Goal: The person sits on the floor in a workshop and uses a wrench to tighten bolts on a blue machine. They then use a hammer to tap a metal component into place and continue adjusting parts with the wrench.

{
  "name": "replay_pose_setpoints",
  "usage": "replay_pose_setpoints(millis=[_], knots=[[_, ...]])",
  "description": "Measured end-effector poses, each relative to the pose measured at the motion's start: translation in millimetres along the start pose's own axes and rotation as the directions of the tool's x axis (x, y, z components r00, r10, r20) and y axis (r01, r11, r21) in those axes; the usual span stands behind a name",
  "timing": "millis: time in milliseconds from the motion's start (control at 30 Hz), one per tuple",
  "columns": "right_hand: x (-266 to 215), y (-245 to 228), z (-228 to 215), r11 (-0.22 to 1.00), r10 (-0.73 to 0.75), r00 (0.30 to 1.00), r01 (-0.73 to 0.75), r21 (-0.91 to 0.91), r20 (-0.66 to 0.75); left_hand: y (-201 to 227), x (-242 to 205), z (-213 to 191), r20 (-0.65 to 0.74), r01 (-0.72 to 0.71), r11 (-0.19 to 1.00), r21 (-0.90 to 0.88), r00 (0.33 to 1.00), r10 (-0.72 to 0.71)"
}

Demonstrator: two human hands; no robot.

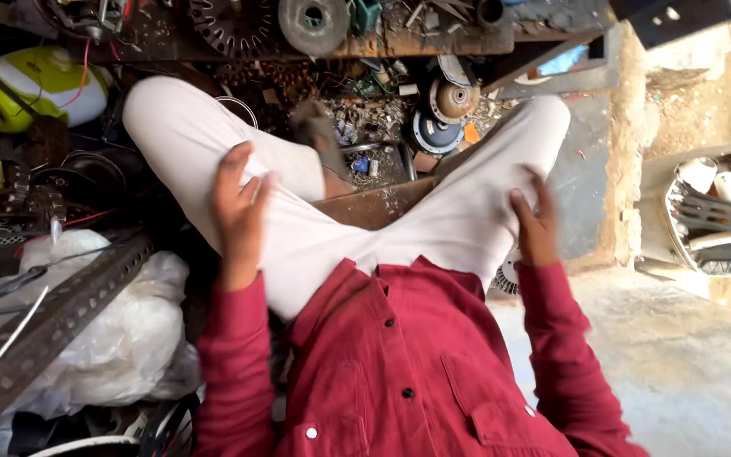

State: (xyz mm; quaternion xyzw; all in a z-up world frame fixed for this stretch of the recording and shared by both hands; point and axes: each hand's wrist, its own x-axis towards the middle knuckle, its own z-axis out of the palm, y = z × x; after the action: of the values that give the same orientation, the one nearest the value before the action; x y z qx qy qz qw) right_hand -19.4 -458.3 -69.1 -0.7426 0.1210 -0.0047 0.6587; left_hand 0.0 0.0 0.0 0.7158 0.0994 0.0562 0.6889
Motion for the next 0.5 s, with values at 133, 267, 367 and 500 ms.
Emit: replay_pose_setpoints(millis=[133, 267, 367, 500], knots=[[-1, -45, -9, 0.954, -0.269, 0.941, 0.231, -0.193, -0.205, 6, -10, -25, -0.02, 0.018, 0.975, -0.223, 1.0, -0.023], [2, -46, -6, 0.982, -0.183, 0.945, 0.161, -0.101, -0.272, -12, -10, -34, 0.063, 0.279, 0.757, -0.591, 0.951, -0.301], [0, -29, -10, 0.998, -0.06, 0.935, 0.052, -0.032, -0.35, -35, -16, -38, 0.15, 0.329, 0.597, -0.732, 0.932, -0.33], [6, 3, 1, 0.999, 0.015, 0.926, -0.025, -0.021, -0.378, -63, -8, -41, 0.179, 0.311, 0.475, -0.823, 0.936, -0.303]])
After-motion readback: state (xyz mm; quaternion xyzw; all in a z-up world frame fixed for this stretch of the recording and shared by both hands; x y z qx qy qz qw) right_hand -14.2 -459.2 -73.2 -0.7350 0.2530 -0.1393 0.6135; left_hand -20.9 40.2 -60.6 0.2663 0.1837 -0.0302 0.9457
